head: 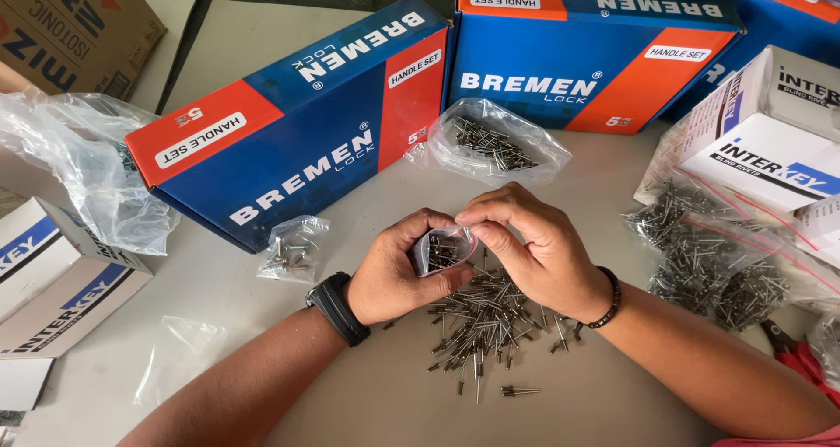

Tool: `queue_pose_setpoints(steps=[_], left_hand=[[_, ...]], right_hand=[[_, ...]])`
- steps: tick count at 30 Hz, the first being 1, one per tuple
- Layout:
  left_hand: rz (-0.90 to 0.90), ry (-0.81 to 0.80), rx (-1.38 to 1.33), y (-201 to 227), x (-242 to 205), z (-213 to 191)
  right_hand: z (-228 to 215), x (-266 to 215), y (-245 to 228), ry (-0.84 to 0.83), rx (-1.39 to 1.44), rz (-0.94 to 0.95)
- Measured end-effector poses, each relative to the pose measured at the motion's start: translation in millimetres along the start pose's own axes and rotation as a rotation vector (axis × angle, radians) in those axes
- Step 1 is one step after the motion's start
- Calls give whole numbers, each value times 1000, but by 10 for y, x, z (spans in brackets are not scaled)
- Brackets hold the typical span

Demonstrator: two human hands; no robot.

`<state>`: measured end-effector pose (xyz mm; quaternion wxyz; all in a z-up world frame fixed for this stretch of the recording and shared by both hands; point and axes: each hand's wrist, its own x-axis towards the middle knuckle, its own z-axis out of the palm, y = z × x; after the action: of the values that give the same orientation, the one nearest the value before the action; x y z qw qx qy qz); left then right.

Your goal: The person sorts small metal lock pins from a pile on a table into a clear plastic bag. They pick up the pins by hand and place them into the bag, which is held open with the other hand. The workspace contains several boxes of lock hardware and other packaged components.

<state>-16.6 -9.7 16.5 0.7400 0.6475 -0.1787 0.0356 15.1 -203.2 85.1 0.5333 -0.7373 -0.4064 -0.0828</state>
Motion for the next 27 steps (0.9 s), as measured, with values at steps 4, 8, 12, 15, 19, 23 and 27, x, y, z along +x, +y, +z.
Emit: queue_pose_setpoints(steps=[4,8,12,15,19,23,27], left_hand=[[-21,9,-32,-13,-8,-6],[-32,21,-70,-88,-10,-40],[-26,53,-111,-93,73,-129],[-64,123,-60,-58,98,-120],[-101,204,-2,49,89,-95],[-105,177,-3,51,77,-52],[-74,169,-13,6,74,-57]], right_hand=[[-109,89,-40,35,50,5],[-286,187,-61,-199,-211,222],[-298,227,-82,-812,-450,433],[-147,155,-25,-833,-628,403],[-109,47,6,-927,-770,329],[-101,85,-34,-932,-765,341],[-180,190,-82,-857,-617,433]])
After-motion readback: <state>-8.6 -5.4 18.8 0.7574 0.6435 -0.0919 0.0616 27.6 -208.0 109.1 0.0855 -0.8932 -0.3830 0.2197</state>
